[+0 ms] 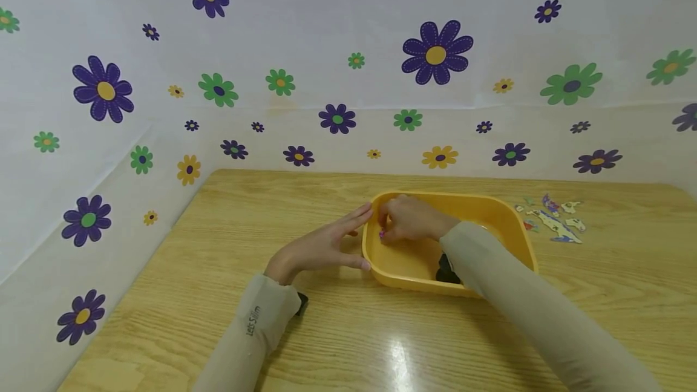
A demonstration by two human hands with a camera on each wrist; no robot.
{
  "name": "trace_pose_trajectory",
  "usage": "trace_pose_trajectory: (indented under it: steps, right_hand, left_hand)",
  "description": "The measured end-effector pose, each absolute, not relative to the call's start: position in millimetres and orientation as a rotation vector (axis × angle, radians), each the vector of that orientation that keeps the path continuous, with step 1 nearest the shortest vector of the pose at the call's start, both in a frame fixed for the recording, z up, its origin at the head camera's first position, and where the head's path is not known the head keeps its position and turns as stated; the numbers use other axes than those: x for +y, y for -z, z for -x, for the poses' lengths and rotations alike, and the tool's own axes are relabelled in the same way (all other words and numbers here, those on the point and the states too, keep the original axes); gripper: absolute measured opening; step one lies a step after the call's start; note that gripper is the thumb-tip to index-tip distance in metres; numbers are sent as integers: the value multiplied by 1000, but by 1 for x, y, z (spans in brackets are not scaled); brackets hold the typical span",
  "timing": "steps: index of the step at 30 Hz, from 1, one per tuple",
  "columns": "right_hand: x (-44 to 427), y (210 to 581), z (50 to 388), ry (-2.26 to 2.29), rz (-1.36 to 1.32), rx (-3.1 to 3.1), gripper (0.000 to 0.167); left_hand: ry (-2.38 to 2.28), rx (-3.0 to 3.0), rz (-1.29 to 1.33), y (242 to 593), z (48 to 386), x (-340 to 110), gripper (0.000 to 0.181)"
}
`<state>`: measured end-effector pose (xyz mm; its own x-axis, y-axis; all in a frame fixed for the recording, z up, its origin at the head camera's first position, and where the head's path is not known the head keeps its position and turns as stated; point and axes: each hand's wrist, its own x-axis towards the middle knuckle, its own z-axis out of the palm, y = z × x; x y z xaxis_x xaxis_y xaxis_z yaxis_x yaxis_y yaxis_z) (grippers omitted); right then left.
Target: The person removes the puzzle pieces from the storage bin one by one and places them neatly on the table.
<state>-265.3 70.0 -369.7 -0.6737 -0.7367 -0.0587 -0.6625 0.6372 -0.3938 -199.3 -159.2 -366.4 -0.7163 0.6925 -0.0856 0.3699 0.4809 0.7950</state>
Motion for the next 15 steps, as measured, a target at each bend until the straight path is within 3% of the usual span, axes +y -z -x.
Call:
trace_pose_trajectory:
  steps: [5, 15]
  right_hand:
    - [71, 366, 266, 542, 1160, 2629, 14]
    - [76, 349, 262, 619, 1218, 2627, 23]
  left_hand:
    - [-1121, 2327, -880, 366, 199, -159, 96]
    - [-1126, 2321, -908, 365, 199, -159, 95]
